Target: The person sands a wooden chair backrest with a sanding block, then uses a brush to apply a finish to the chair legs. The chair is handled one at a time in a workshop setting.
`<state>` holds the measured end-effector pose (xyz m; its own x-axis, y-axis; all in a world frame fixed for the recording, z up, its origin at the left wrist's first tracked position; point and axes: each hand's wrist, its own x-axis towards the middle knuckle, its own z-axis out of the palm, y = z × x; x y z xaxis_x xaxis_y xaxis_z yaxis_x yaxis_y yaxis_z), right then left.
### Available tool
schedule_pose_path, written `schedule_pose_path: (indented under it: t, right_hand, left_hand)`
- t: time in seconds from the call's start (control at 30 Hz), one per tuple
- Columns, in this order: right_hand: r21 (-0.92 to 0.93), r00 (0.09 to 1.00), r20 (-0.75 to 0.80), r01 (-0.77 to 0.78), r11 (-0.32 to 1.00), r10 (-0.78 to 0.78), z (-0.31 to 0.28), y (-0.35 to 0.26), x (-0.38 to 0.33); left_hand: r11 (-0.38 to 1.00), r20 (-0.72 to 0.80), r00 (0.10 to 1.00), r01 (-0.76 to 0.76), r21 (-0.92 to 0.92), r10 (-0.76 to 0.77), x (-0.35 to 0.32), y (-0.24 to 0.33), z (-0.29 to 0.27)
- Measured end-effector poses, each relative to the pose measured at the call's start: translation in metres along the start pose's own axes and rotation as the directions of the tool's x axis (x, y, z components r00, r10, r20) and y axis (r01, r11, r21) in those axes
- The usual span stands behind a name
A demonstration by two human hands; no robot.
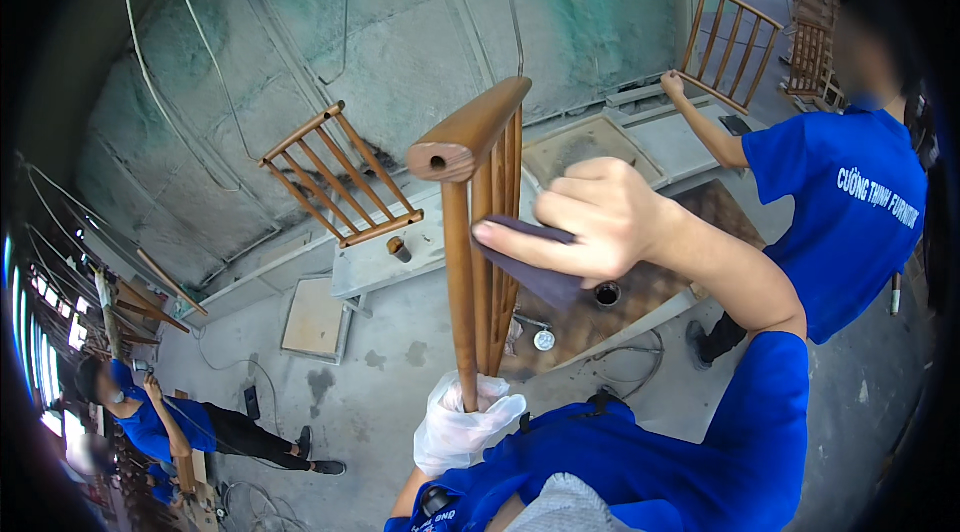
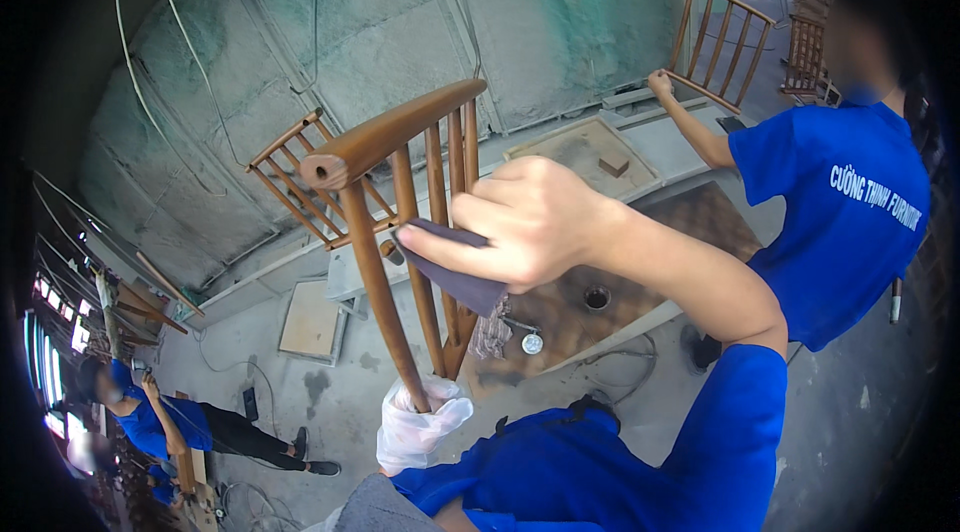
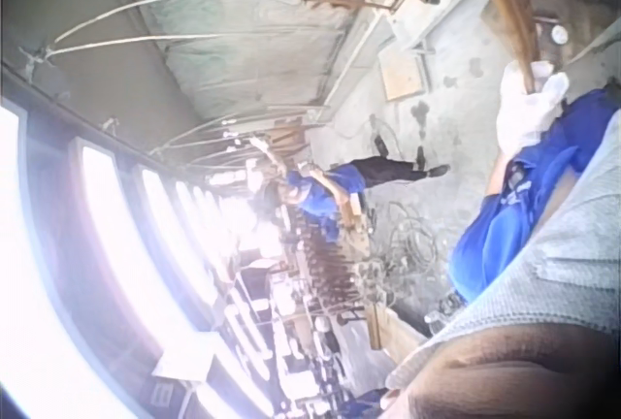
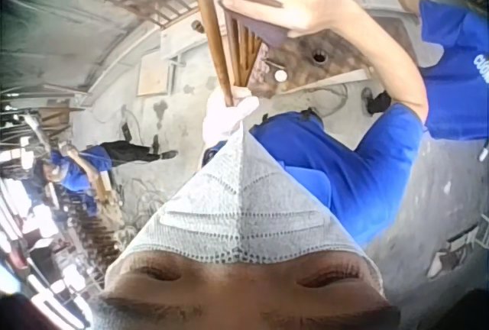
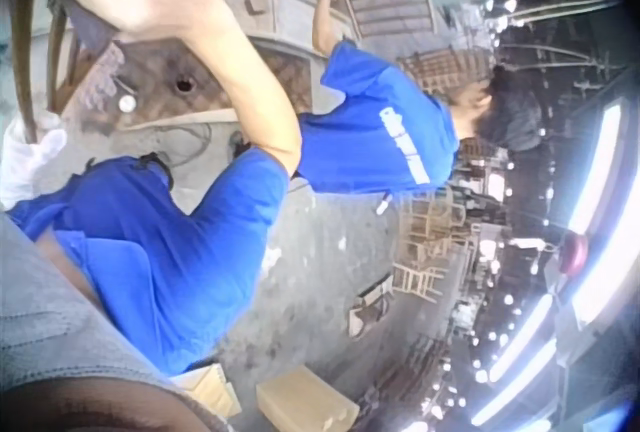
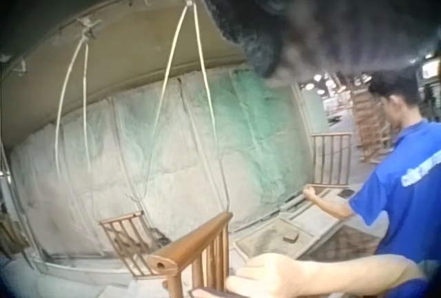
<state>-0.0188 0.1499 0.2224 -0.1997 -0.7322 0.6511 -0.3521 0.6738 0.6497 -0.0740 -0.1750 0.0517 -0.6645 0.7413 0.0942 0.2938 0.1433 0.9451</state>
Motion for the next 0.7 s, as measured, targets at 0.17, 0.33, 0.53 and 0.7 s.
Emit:
schedule_pose_path:
  t: [0.17,0.33,0.53,0.7]
  right_hand:
    - [-0.070,0.962,-0.123,-0.252,0.965,0.243,0.012,0.017,0.003]
    - [-0.157,0.962,0.042,-0.259,0.953,0.269,0.028,0.023,0.031]
    - [0.019,0.836,0.257,-0.507,0.862,0.485,0.044,0.029,0.017]
    - [-0.334,0.920,0.259,-0.200,0.921,0.293,0.060,0.035,0.006]
  left_hand:
    - [0.962,-0.059,0.983,0.159,-0.223,-0.176,-0.023,0.006,-0.027]
    - [0.994,0.013,0.994,0.104,-0.023,-0.104,-0.019,0.024,-0.054]
    - [0.994,0.078,0.991,-0.110,-0.026,0.112,0.001,0.011,-0.066]
    - [0.981,0.081,0.997,0.031,-0.190,-0.016,-0.013,0.012,-0.062]
